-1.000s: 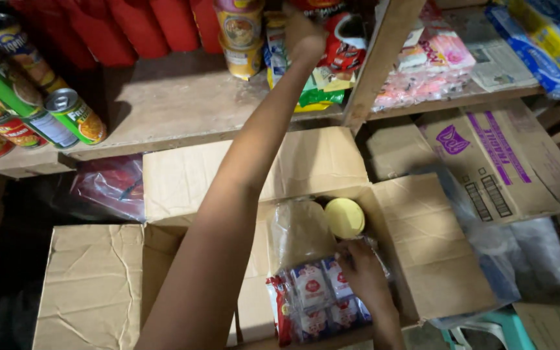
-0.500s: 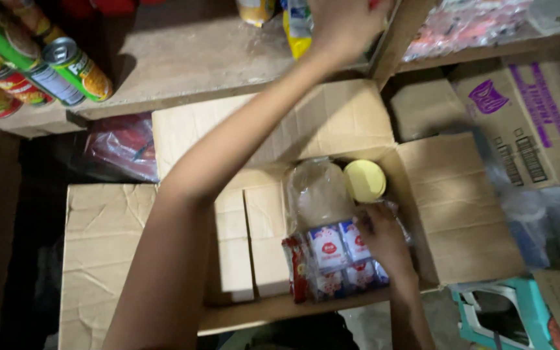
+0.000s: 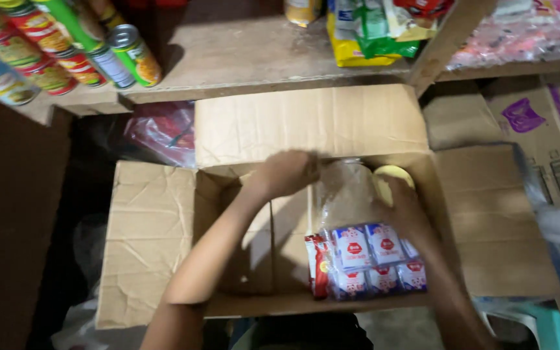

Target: Organizing various grocery items from a cardboard box onto store shelves and sorting items within the box.

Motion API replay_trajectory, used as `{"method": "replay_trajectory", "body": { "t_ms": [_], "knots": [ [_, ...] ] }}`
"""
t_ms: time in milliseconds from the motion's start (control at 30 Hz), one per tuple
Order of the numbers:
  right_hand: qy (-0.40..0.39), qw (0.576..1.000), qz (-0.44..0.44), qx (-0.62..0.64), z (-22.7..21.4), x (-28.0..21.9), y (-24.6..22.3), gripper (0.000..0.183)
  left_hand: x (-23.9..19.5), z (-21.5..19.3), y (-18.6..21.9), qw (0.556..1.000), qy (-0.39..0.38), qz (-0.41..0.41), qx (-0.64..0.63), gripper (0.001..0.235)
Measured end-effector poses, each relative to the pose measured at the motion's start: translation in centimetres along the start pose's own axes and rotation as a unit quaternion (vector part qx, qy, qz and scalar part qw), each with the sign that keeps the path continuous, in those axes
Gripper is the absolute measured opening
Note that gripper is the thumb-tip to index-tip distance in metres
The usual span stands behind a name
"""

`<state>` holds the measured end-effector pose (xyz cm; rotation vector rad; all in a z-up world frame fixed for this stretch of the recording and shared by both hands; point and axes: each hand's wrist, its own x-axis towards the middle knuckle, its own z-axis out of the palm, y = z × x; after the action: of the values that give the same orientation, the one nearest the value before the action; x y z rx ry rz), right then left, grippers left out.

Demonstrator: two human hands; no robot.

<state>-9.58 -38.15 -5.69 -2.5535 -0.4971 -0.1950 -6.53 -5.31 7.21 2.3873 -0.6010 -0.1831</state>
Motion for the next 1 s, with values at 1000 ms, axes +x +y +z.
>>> {"method": "replay_trajectory", "body": {
  "t_ms": [1000],
  "knots": [
    [-0.279, 0.937, 0.116, 0.177, -0.7, 8.0, -8.1, 0.096, -5.4, 21.3, -12.9, 0.897, -0.102, -0.208, 0.376, 0.041]
  ]
}}
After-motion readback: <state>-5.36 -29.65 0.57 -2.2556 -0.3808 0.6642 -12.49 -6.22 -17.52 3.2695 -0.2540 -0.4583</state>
